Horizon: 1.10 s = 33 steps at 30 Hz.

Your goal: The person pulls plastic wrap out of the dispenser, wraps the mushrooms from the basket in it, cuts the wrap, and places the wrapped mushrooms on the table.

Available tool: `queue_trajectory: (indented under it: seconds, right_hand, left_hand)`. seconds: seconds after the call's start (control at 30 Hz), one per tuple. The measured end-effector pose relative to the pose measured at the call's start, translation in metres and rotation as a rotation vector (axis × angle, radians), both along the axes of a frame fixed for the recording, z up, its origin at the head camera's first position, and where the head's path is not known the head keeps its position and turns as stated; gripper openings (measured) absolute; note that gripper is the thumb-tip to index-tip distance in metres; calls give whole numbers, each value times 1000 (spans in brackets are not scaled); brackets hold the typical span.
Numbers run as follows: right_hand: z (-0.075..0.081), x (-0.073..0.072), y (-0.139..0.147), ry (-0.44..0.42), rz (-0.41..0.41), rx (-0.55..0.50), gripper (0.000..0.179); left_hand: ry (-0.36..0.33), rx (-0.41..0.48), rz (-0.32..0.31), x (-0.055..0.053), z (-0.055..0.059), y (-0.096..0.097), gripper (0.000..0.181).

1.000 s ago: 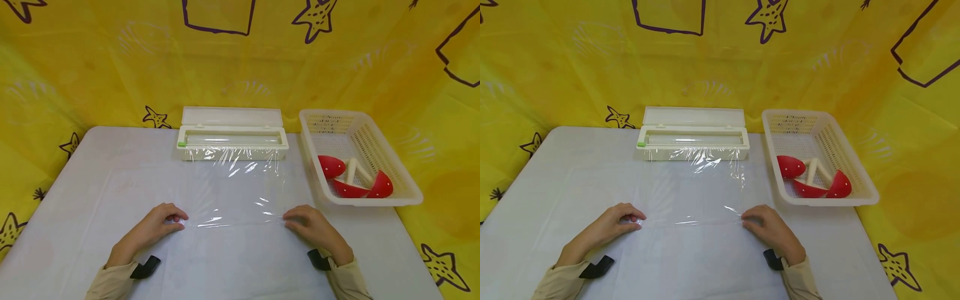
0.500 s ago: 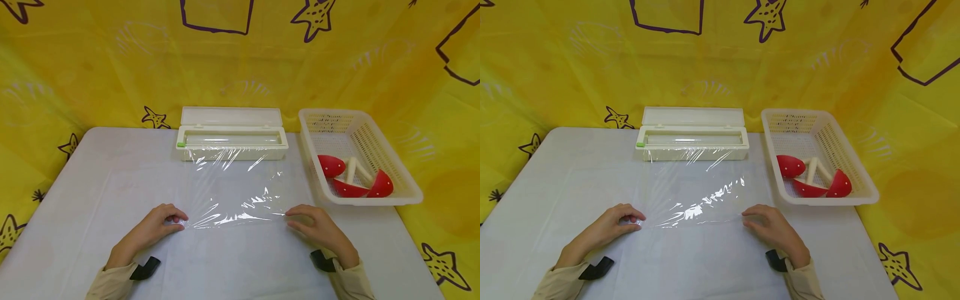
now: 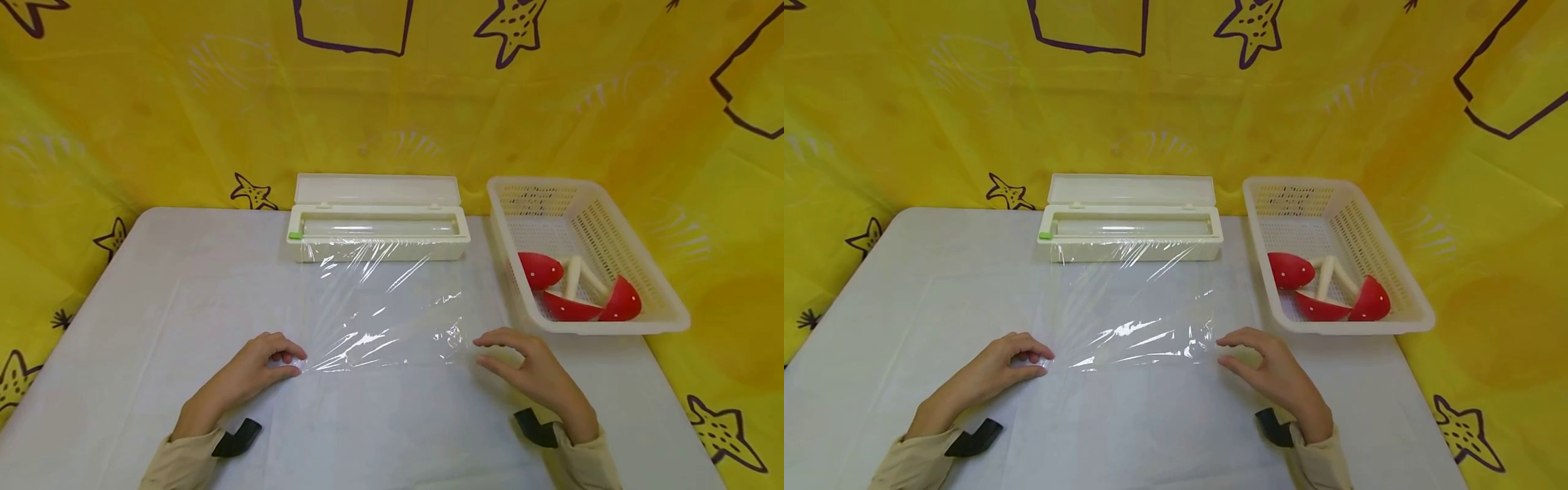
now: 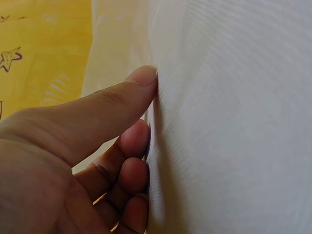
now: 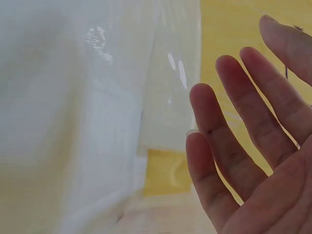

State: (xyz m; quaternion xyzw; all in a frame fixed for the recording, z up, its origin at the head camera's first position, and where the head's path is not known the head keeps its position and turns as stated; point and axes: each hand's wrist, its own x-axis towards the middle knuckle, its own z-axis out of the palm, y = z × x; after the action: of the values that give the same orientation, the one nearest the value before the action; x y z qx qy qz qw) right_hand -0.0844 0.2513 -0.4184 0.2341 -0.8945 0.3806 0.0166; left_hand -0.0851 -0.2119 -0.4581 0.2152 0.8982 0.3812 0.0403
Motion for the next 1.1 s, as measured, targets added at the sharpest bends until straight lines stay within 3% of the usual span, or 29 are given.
queue_trajectory:
  seconds: [0.47, 0.73, 0.93, 1.1]
  right_hand:
    - [29, -12, 12, 182, -12, -102, 45]
    - [39, -27, 27, 250, -90, -106, 47]
    - [43, -39, 39, 265, -106, -129, 45]
    - [43, -45, 49, 208, -165, -153, 40]
  left_hand:
    - [-22, -13, -7, -1, 1, -1, 19]
    - [-25, -28, -3, -3, -1, -2, 19]
    - [-43, -30, -4, -3, 1, -1, 18]
    - [-49, -25, -5, -2, 2, -1, 18]
